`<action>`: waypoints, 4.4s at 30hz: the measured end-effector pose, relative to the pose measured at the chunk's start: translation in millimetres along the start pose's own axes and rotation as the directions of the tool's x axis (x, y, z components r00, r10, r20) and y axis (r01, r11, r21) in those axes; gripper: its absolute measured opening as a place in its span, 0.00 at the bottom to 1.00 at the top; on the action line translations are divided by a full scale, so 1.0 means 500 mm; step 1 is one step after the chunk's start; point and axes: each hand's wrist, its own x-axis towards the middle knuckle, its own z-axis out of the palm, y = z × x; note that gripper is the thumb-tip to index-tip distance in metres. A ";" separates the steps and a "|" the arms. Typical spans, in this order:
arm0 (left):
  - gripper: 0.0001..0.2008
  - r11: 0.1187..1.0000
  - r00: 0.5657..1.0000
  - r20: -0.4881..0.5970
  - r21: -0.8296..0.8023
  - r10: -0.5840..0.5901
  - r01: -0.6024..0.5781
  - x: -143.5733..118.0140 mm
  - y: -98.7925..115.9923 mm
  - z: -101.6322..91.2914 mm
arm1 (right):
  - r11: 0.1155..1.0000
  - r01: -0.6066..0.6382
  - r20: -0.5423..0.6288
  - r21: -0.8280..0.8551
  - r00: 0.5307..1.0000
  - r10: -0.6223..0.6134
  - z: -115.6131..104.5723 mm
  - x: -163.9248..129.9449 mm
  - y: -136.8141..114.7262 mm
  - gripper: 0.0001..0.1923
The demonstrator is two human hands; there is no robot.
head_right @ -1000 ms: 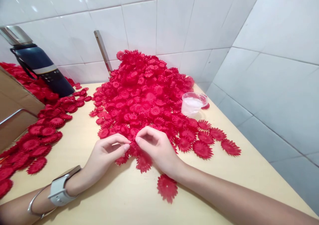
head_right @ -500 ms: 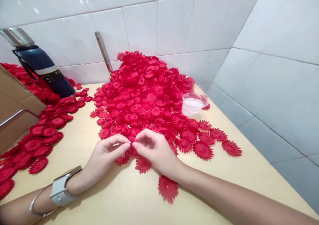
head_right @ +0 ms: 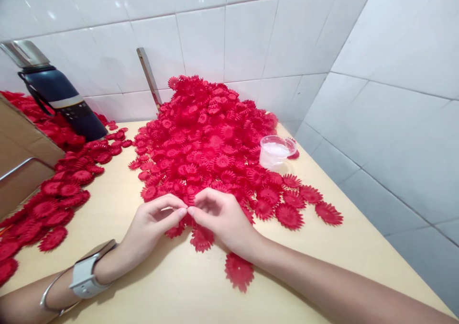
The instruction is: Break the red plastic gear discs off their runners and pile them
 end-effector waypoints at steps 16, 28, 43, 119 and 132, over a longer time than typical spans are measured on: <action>0.06 1.000 0.999 0.037 0.004 -0.011 0.011 -0.002 -0.008 -0.002 | 0.997 0.003 -0.056 -0.072 0.998 -0.007 0.001 0.000 0.001 0.03; 0.05 1.000 0.999 0.033 -0.010 -0.025 0.026 -0.001 -0.006 -0.004 | 0.997 -0.004 -0.041 -0.071 0.999 0.001 0.001 0.000 -0.001 0.03; 0.05 0.978 0.985 0.098 -0.141 -0.142 0.155 0.004 -0.005 -0.010 | 0.996 -0.006 0.015 -0.091 1.000 0.007 -0.002 -0.003 0.003 0.03; 0.07 0.997 0.997 0.074 -0.079 0.025 -0.019 -0.012 -0.021 -0.008 | 0.976 0.114 -0.327 -0.186 0.929 -0.171 -0.037 0.025 -0.041 0.03; 0.06 0.998 0.934 -0.353 0.008 0.058 -0.059 0.031 -0.007 -0.035 | 0.759 0.122 -0.145 -0.640 0.950 -0.275 -0.089 0.031 -0.127 0.10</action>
